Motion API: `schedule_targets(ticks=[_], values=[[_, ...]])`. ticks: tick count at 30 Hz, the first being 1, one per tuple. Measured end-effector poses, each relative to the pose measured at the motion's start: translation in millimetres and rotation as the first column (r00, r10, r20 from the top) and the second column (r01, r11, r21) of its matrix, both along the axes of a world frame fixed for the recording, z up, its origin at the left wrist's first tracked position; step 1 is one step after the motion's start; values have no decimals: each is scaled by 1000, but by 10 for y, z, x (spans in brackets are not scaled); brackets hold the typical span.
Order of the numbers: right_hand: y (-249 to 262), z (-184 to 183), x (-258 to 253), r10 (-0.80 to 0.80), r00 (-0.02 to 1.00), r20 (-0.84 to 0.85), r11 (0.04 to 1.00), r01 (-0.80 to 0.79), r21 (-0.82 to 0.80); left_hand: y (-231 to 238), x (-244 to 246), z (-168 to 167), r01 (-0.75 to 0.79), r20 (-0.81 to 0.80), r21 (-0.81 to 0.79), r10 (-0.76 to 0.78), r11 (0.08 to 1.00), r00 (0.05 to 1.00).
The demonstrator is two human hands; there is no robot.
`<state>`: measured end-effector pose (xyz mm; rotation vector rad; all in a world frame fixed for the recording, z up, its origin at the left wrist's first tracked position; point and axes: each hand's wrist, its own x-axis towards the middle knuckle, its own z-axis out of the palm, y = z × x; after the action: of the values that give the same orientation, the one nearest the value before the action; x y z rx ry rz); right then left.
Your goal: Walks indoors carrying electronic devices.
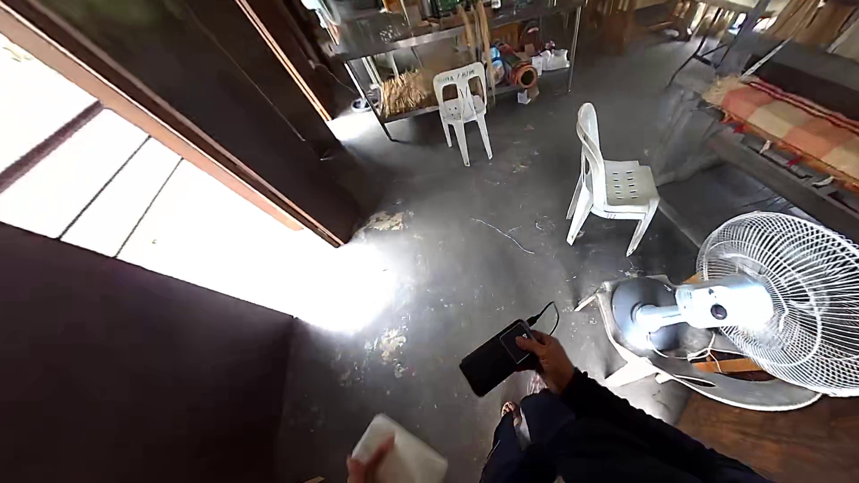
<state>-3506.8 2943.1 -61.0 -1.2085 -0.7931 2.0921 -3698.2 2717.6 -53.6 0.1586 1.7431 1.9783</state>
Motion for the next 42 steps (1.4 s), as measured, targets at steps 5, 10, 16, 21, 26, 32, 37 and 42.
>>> schedule_targets(ticks=[5,10,16,21,26,32,37,42], values=[[701,3,-350,-193,974,118,975,176,136,1659,-894,296,175,-34,-37,-176,984,984],[1590,-234,-563,-311,941,131,933,276,229,3028,-1381,190,442,-28,-76,-445,894,895],[2895,-109,-984,-360,928,95,915,331,230,4612,-1810,249,611,21,-35,-611,791,791],[3989,6,-1407,-308,950,57,922,283,266,5762,-2082,360,592,104,15,-590,806,800],[4792,88,-1760,-320,946,49,913,294,283,6595,-2339,327,562,203,13,-552,827,808],[5615,19,-2217,-384,923,32,891,361,277,7490,-2875,220,549,224,-22,-531,836,817],[6368,-7,-2681,-464,886,0,852,447,272,8273,-3476,216,588,204,-25,-572,808,795],[7099,26,-3182,-570,822,-22,791,555,259,9213,-4076,204,643,186,-69,-624,762,759]])
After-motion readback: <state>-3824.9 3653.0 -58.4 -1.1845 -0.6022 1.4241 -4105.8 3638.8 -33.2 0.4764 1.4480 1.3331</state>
